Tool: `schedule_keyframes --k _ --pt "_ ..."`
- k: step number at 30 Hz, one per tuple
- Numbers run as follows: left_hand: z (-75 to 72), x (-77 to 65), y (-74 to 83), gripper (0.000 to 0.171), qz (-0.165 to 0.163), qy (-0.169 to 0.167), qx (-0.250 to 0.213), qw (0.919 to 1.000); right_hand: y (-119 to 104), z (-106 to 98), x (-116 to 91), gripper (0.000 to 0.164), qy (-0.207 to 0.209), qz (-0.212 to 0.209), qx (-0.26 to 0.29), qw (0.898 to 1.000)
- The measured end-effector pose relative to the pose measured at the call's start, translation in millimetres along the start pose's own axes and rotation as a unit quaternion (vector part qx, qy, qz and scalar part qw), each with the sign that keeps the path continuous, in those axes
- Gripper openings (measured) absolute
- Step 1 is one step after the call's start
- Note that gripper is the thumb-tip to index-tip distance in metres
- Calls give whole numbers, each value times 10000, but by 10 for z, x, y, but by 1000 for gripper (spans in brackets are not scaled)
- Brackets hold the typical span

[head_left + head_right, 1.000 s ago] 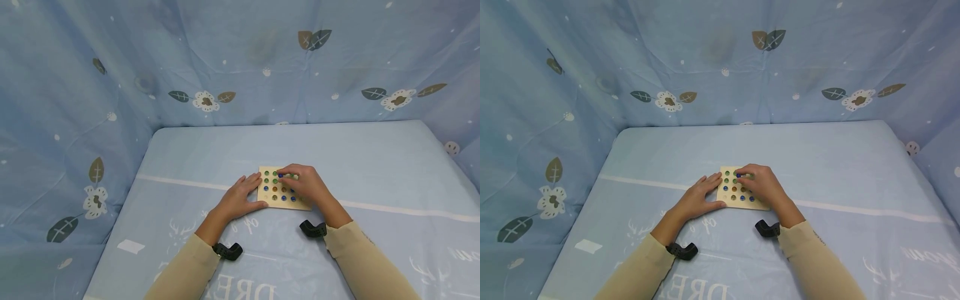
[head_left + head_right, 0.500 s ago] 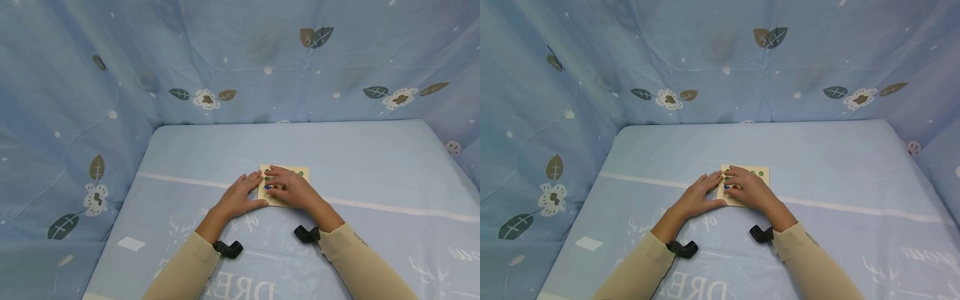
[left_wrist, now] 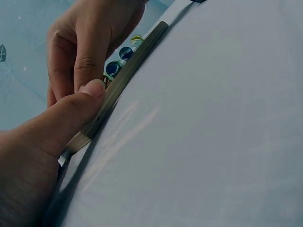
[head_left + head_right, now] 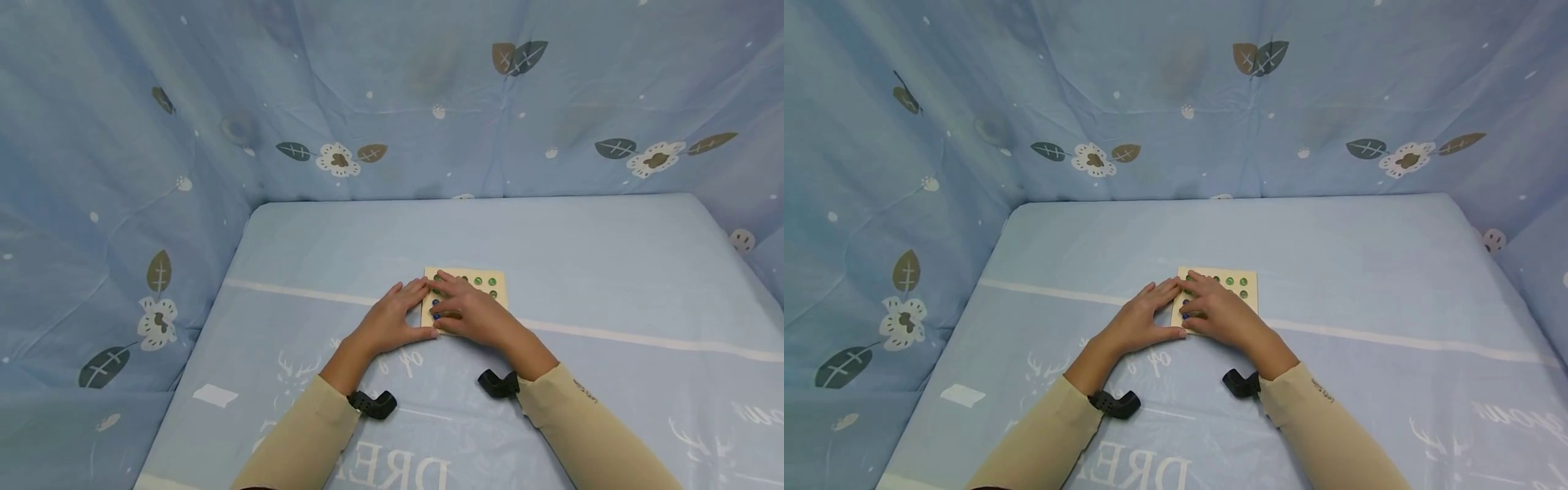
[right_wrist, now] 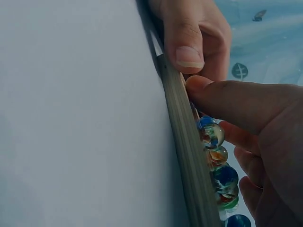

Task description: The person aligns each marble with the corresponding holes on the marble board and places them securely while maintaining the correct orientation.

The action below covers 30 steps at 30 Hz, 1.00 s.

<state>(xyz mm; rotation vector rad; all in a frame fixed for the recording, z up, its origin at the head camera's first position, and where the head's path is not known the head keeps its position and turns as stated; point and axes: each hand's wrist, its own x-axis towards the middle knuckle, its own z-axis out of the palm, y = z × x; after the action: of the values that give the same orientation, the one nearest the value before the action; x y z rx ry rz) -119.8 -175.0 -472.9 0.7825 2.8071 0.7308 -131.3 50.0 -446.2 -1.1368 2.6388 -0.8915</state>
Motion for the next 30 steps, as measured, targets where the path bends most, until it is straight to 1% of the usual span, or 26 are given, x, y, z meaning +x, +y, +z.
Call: schedule_keyframes --k 5,12,18,21,25,28,30 --pt "-8 -2 9 95 2 26 -50 10000 -8 14 -1 28 -10 -14 -100 9999" --pt "-16 -10 19 95 11 12 -16 10000 -6 12 -7 29 -24 45 -101 9999" --pt "-32 -8 52 95 -81 -33 84 9999 -3 -56 -37 26 244 139 17 9996" --pt "-44 5 60 96 -116 -84 95 9999 -7 -120 -42 27 411 310 71 9986" --pt "-66 30 48 97 -85 -77 47 9999 -1 -228 -43 33 528 756 120 9957" --pt "-70 40 42 96 -58 -50 3 10000 36 -301 -51 40 638 1067 40 9922" --pt "-70 43 42 95 -59 -42 3 10000 76 -338 -57 44 745 1191 -52 9901"
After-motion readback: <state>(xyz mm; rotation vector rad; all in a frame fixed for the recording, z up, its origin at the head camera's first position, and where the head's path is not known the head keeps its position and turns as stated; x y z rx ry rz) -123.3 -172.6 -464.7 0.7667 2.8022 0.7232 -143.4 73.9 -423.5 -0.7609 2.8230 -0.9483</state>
